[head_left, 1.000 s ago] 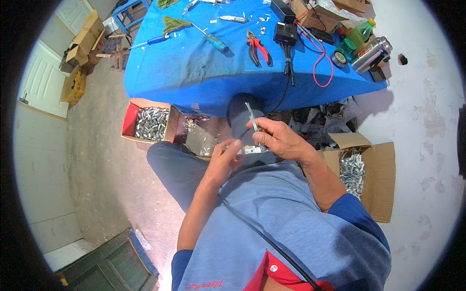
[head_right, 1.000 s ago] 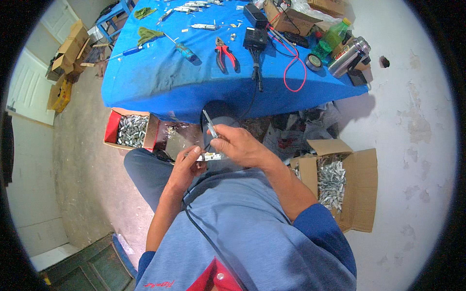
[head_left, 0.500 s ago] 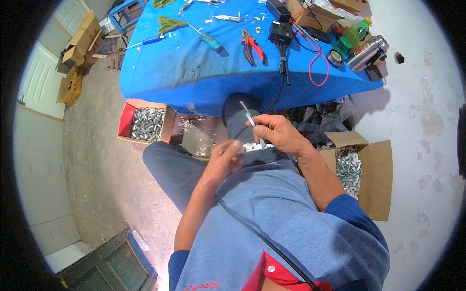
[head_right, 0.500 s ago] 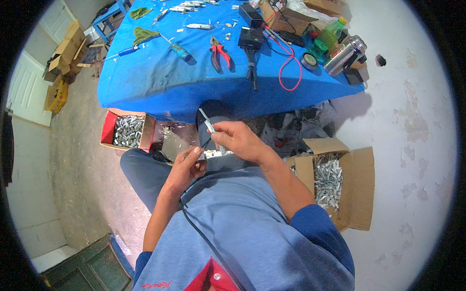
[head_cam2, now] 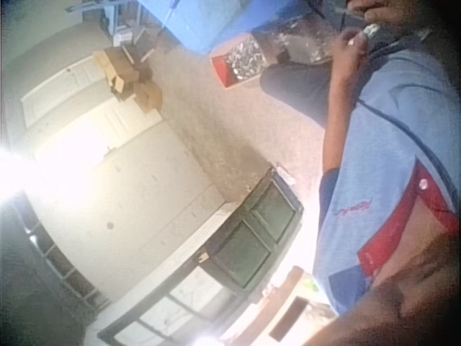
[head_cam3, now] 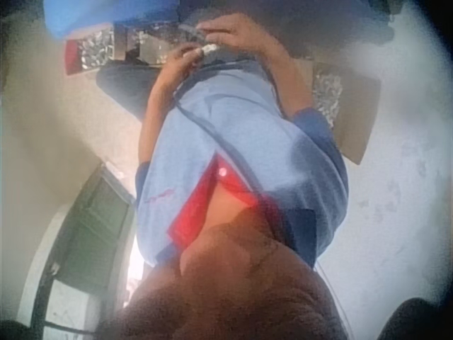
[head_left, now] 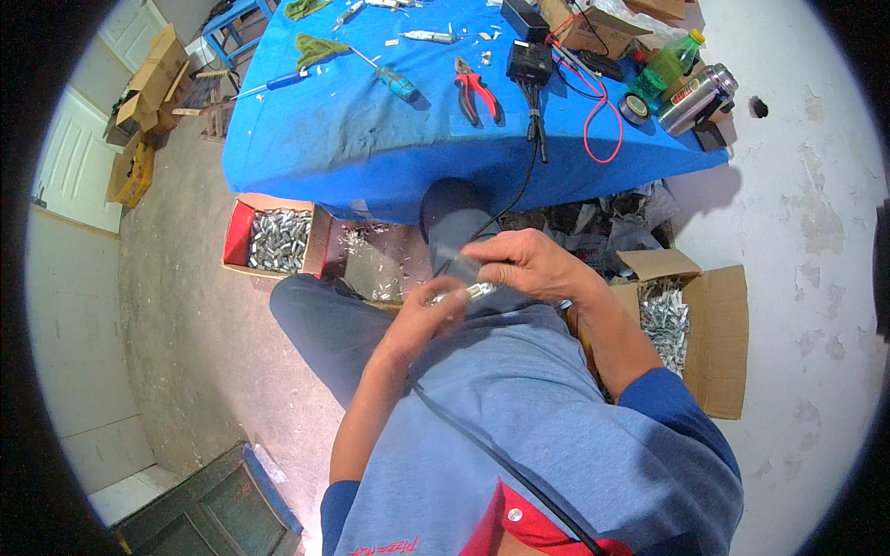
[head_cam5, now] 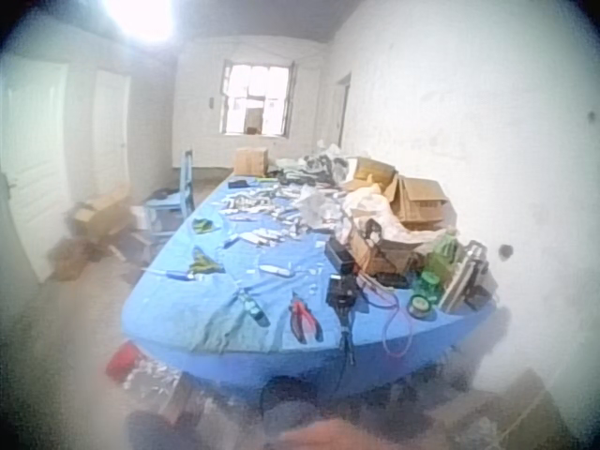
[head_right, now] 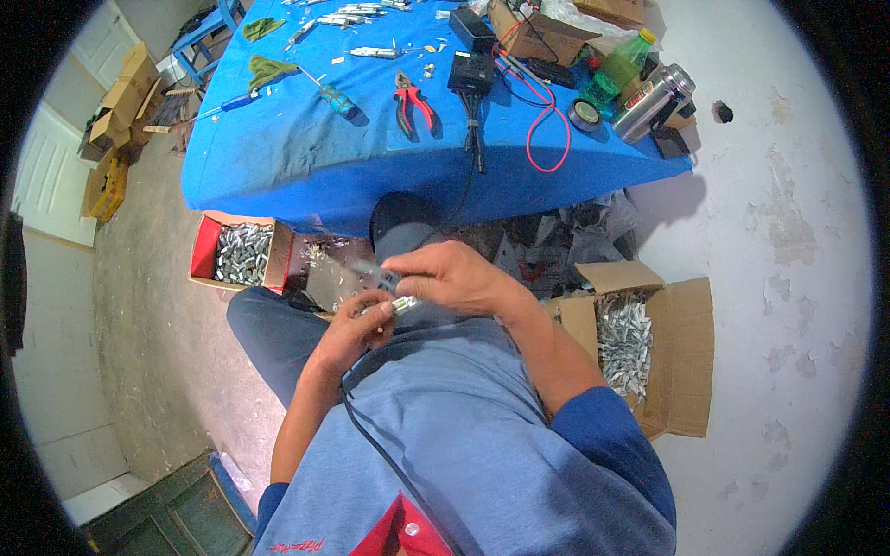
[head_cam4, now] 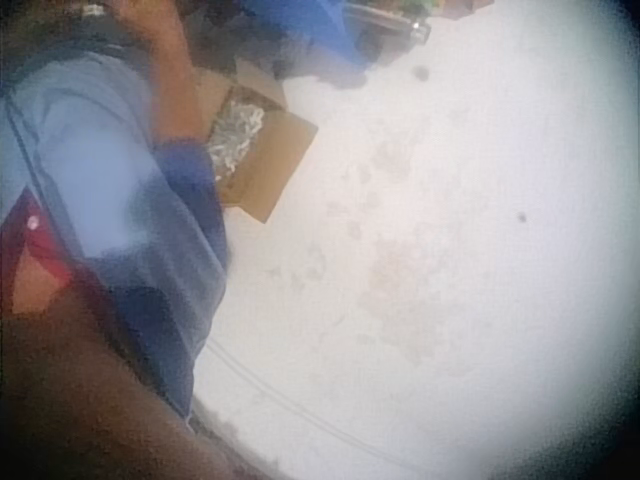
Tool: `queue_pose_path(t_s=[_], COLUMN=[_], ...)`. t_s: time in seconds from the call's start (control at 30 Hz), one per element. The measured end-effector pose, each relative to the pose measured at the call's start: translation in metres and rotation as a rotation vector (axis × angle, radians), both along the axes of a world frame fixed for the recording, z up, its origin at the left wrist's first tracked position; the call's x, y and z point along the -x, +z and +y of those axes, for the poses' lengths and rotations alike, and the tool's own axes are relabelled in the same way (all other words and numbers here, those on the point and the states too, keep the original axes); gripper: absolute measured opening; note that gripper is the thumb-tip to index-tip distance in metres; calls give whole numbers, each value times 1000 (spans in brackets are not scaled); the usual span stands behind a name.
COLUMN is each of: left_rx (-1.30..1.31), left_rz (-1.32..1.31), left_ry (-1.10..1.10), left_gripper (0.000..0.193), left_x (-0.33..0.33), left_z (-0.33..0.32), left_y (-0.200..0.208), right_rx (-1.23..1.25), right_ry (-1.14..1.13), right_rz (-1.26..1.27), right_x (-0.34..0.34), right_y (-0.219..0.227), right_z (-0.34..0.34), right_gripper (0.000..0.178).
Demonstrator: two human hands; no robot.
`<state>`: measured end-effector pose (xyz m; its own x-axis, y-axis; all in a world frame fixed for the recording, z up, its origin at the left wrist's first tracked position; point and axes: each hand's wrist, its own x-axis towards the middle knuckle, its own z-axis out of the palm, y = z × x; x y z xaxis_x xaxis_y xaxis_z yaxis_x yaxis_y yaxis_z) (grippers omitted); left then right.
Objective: The person assembles small metal components on a table covered in blue cloth. They use a screwdriver to tighten a screw into a metal cylinder and use pliers to adjust a metal rod within the assembly.
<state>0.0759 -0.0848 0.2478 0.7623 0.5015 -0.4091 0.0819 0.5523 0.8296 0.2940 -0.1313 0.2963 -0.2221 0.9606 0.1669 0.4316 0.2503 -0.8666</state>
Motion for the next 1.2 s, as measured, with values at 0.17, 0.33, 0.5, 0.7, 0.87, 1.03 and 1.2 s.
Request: queue_pose_path(t_s=[0.17,0.33,0.5,0.7,0.87,1.03,1.2], left_rx=[-26,-88,-194,-692,-818,-731,-617], left_rz=[-26,-45,-6,104,287,255,286], left_ry=[-91,-23,161,242,201,257,90], left_gripper=[36,34,30,25,26,32,37], left_x=[0,-1,1,-17,-22,-18,-8], left_z=[-1,-3,-3,-6,-13,-15,-14], left_y=[-1,-4,-7,-24,6,-11,-31], right_rx=[-42,-151,241,678,558,661,598], right_ry=[137,-246,-659,-521,-511,-404,-260], right_rz=[-300,-102,238,460,549,532,110], right_x=[3,3,0,36,46,38,26], right_y=[28,35,18,-15,-34,-24,-8], right_z=[1,-6,-35,-34,-22,-17,-20], right_gripper=[35,19,44,46,36,23,15])
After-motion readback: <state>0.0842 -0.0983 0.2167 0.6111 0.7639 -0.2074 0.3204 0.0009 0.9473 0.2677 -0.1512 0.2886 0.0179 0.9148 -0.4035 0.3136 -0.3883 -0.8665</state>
